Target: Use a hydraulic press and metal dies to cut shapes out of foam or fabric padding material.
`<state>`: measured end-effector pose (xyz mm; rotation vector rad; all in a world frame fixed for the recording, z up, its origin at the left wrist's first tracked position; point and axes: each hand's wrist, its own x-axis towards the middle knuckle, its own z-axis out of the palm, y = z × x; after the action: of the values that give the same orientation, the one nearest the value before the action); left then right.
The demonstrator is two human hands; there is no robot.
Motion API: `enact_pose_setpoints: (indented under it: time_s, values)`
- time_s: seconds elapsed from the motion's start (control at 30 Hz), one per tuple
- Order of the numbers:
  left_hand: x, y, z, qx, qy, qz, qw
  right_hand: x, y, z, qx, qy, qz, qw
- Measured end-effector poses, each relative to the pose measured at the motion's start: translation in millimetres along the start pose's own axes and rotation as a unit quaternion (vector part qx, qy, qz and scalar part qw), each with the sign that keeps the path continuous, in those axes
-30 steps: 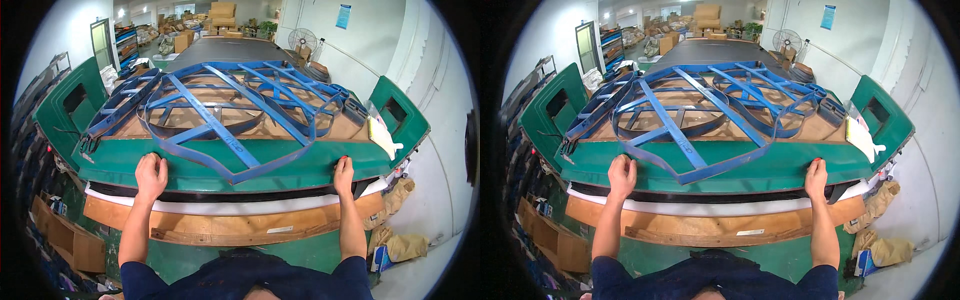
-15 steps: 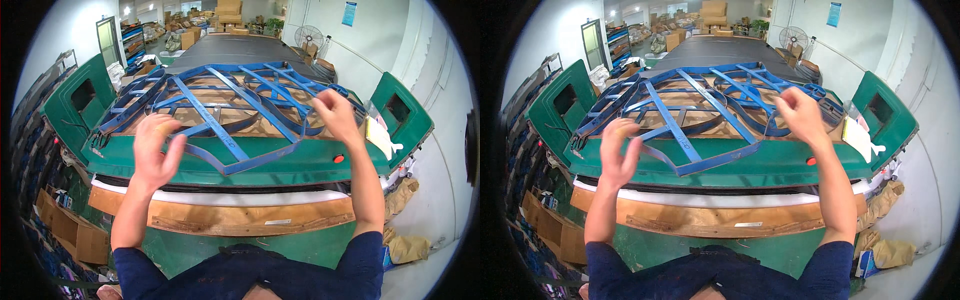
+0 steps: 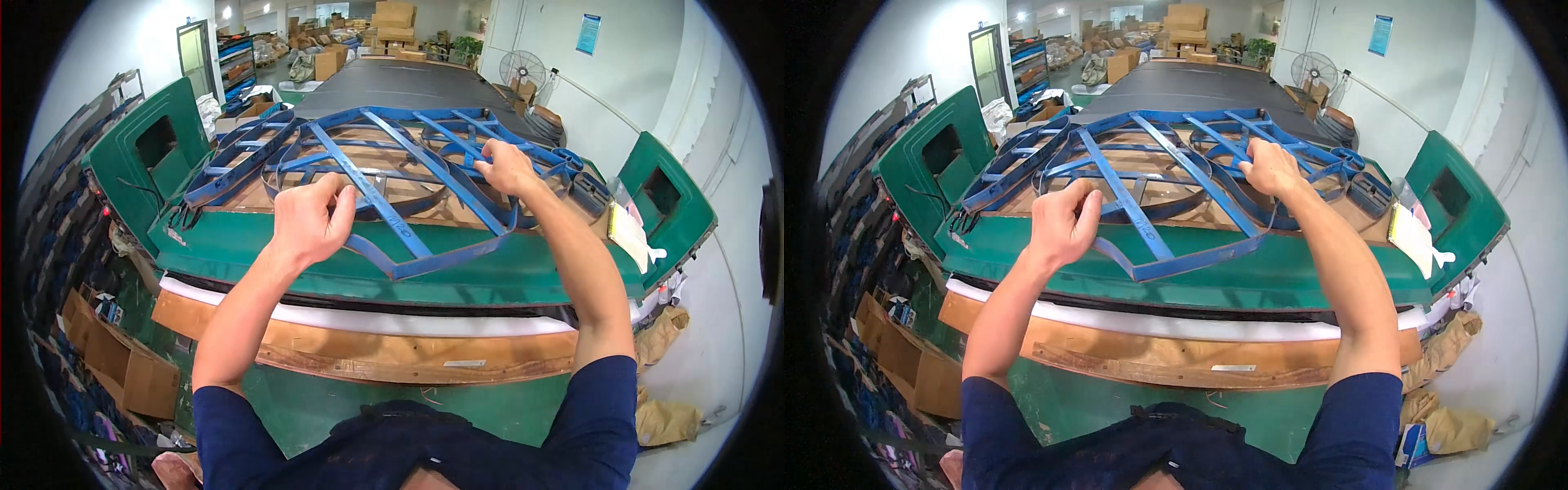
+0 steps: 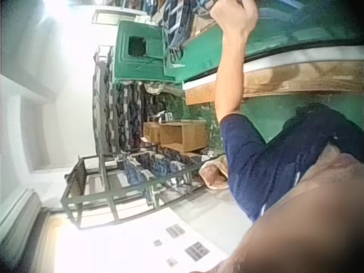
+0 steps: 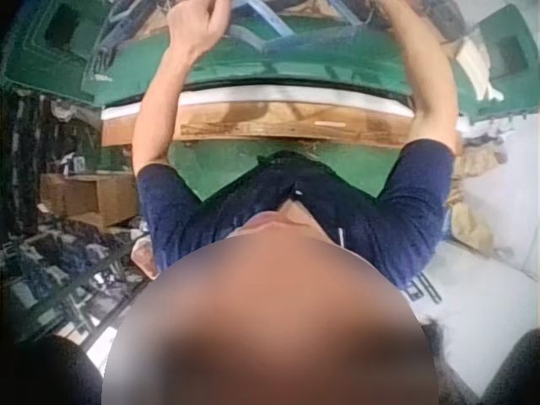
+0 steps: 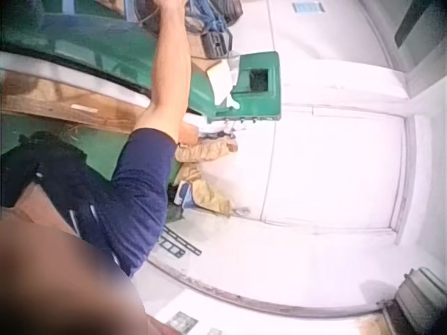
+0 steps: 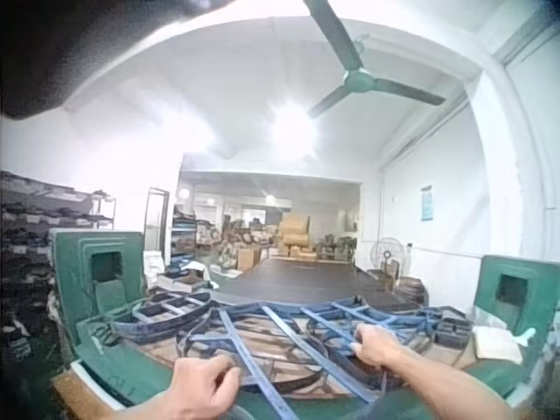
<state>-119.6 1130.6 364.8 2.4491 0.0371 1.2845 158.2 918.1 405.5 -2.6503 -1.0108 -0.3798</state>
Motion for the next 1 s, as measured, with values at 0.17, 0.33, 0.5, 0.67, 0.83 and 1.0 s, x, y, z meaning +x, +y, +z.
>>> enact_pose_setpoints:
  time_s: [0.17, 0.33, 0.5, 0.67, 0.83, 1.0]
  values:
    - [22, -9, -1, 0.003, 0.026, 0.058, 0.998, 2, 6, -3, -0.014, 0.004, 0.009, 1.0]
    - [66, -40, -17, 0.033, -0.011, 0.093, 0.995, 8, -6, -8, -0.014, 0.023, 0.04, 0.999]
    - [71, -71, -1, 0.029, -0.017, 0.049, 0.998, 20, -17, -6, -0.048, 0.017, 0.088, 0.995]
    - [56, -86, 14, 0.031, -0.042, 0.045, 0.998, 26, -16, 0, -0.072, 0.0, 0.09, 0.993]
    - [46, -83, 9, 0.083, 0.001, 0.03, 0.996, 33, -15, 5, -0.052, 0.028, 0.079, 0.995]
    - [-27, -44, 18, 0.005, 0.183, 0.193, 0.964, 29, 18, -11, 0.044, -0.035, 0.094, 0.994]
